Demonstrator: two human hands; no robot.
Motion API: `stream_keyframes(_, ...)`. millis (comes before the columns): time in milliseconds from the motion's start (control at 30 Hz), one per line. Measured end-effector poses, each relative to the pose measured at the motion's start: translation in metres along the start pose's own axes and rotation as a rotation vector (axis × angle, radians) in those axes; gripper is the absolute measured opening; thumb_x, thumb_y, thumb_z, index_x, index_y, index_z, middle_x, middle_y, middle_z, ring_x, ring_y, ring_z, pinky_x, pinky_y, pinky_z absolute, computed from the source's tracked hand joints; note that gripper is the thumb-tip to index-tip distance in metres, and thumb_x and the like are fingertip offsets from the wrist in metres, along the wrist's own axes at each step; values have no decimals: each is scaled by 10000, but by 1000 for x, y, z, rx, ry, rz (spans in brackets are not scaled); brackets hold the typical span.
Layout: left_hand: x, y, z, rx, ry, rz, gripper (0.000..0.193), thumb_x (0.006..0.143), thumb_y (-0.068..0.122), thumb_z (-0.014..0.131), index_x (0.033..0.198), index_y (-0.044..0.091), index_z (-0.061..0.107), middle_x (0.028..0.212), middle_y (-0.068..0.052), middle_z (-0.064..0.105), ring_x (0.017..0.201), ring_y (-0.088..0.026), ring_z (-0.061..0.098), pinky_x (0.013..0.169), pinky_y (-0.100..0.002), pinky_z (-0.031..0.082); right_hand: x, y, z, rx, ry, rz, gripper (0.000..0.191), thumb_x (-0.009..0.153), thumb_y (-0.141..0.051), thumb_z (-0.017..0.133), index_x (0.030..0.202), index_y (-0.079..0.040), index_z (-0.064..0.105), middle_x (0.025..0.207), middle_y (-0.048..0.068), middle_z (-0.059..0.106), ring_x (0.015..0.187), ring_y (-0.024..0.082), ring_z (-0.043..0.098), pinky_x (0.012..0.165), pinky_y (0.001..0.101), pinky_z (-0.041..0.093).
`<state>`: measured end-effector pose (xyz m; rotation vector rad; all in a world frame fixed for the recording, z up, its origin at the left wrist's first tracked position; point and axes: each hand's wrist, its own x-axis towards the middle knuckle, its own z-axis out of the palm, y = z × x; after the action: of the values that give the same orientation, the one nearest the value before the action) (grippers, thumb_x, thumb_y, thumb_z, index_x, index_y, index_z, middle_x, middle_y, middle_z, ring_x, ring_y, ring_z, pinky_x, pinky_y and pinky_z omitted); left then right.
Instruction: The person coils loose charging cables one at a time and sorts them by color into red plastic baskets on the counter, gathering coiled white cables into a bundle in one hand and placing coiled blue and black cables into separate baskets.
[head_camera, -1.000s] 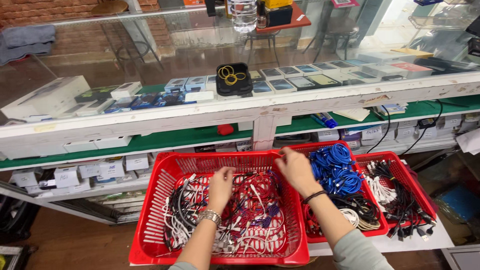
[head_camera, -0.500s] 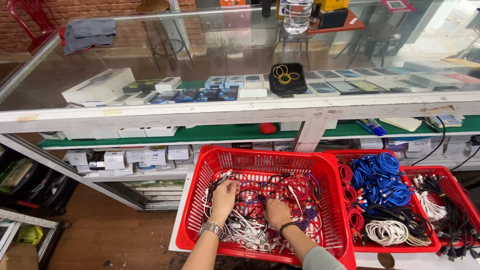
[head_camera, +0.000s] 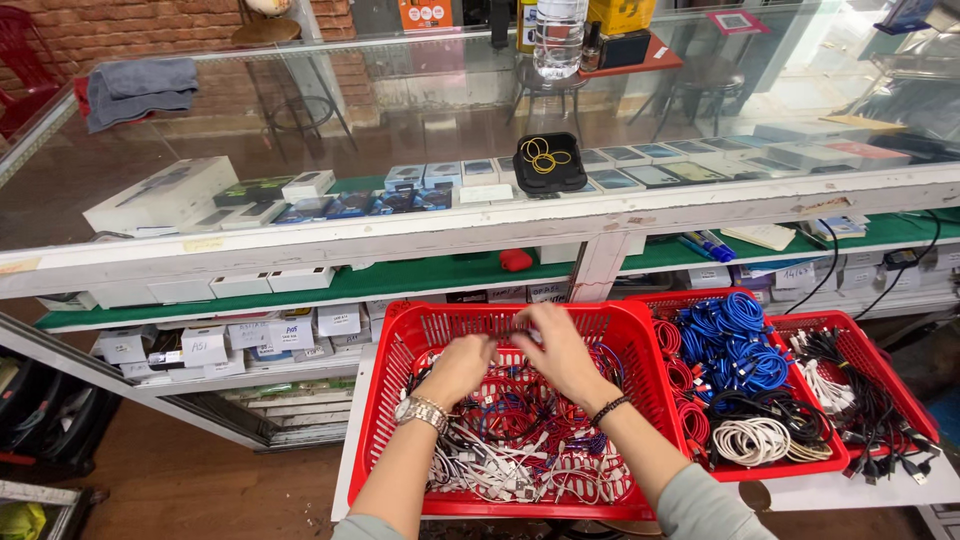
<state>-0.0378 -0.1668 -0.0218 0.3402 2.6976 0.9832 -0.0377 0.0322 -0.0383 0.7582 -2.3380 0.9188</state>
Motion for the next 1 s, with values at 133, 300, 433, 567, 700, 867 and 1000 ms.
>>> stream_keyframes(133, -9, 6, 10, -443, 156, -276, 418, 1061, 320, 405, 954, 9, 663, 671, -131, 634, 577, -251, 689, 670, -445, 619, -9, 3, 13, 406, -281, 845, 322, 1031, -366, 602, 1096, -72, 717, 958, 74, 745, 888, 202, 703, 815, 351, 536)
stream_keyframes(300, -28, -1, 35, -743, -200, -294, 207, 1056, 227, 506, 1084, 60, 625, 892, -20, 704, 864, -147, 709, 827, -331, 627, -7, -5, 32, 807, -428, 840, 307, 1032, -307, 593, 1094, -48, 745, 850, 44, 678, 786, 139, 593, 729, 332, 499)
stream_keyframes(433, -54, -26, 27, -1646, -293, -170, 254, 1091, 268, 493, 979, 49, 559, 947, -58, 656, 939, -159, 671, 872, -370, 598, -7, -19, 34, 673, -675, 718, 315, 1022, -302, 552, 1030, -37, 721, 875, -1, 727, 804, 95, 661, 768, 287, 554)
stream_keyframes(567, -58, -26, 23, -1373, 158, -390, 330, 1062, 237, 453, 1133, -16, 653, 933, -81, 697, 824, -158, 656, 829, -337, 552, -18, -28, 46, 865, -709, 741, 283, 1024, -273, 560, 1014, -52, 736, 898, 69, 751, 811, 194, 695, 777, 361, 589)
stream_keyframes(700, -67, -34, 15, -1522, 457, -460, 309, 1050, 199, 401, 1138, 23, 640, 879, -70, 714, 748, -147, 615, 706, -295, 503, -48, -28, 52, 97, -850, 481, 216, 958, -255, 643, 1000, -66, 740, 992, 117, 752, 938, 268, 740, 902, 384, 572)
stream_keyframes(867, -86, -54, 14, -1544, 539, -400, 327, 1084, 301, 418, 1117, 53, 629, 674, -24, 560, 535, -121, 448, 477, -271, 341, -80, -39, 62, -142, -934, 260, 252, 868, -177, 690, 1087, -57, 655, 1207, 214, 612, 1032, 359, 669, 903, 451, 553)
stream_keyframes(1000, -97, -62, 16, -1595, 575, -456, 305, 1071, 250, 405, 1119, 38, 618, 675, -13, 563, 544, -115, 466, 486, -263, 358, -59, -30, 62, -73, -1082, 393, 230, 987, -229, 576, 1149, -76, 629, 1099, 171, 719, 1047, 313, 701, 931, 431, 554)
